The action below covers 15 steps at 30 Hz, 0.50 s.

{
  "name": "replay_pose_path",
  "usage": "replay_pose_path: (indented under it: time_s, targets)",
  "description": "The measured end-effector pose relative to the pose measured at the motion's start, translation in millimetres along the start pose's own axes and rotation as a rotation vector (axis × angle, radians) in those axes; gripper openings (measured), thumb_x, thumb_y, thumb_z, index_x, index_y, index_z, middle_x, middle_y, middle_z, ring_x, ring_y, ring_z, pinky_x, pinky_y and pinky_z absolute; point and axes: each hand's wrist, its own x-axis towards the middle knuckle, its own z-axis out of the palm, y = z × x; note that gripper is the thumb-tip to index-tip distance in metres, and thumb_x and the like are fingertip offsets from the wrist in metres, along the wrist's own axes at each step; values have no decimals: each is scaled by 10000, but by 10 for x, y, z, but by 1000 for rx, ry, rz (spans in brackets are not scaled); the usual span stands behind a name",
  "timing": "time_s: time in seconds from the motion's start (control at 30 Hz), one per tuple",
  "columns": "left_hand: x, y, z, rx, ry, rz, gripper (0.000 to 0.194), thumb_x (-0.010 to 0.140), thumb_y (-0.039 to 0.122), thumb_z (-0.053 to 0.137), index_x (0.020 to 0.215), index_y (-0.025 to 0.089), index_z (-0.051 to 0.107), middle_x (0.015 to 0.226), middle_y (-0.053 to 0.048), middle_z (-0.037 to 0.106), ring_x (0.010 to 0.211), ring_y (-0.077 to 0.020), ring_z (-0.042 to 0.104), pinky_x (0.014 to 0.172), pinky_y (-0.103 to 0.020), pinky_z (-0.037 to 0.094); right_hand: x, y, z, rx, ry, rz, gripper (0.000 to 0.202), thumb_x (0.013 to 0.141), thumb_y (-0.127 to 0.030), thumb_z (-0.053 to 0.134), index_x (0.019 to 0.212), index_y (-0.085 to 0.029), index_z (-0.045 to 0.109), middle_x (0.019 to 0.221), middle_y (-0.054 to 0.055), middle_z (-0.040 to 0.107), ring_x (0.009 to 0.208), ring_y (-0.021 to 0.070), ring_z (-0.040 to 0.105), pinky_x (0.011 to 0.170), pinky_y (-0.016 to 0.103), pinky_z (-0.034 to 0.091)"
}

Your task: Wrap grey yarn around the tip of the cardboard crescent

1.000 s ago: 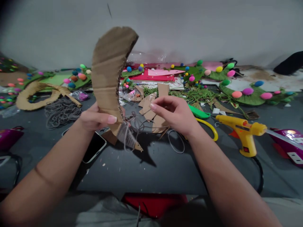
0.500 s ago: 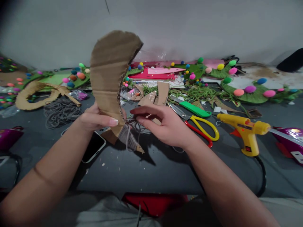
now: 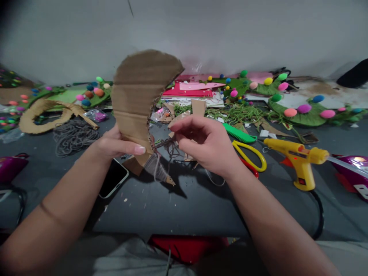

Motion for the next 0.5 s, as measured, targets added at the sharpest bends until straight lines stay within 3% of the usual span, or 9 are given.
replay_pose_path:
  time_s: [0.23,0.43,0.5]
  targets:
    - [13,25,33,88,40,3,522,674,171,871,1169,184,704,1182,-110,745,1070,-307,709,911,-411,601,29,44,-21,141,28,2,151,774,-171,732,912,-222,698,940,39,703,885,179,679,828,343,582]
    - [44,99,87,178,34,-1,509,661,202,886,1127,150,688,1153,-121,747,1039,-302,709,900,-401,595,53,42,63,463,51,192,170,722,-92,676,835,-219,680,792,-7,625,668,97,581,645,252,520]
    - [44,81,78,158,60,-4,545,656,196,888,1156,155,675,1171,-123,741,1058,-307,702,924,-415,584,51,28,54,451,47,219,150,745,-102,666,843,-212,695,803,-3,637,657,93,577,639,250,518]
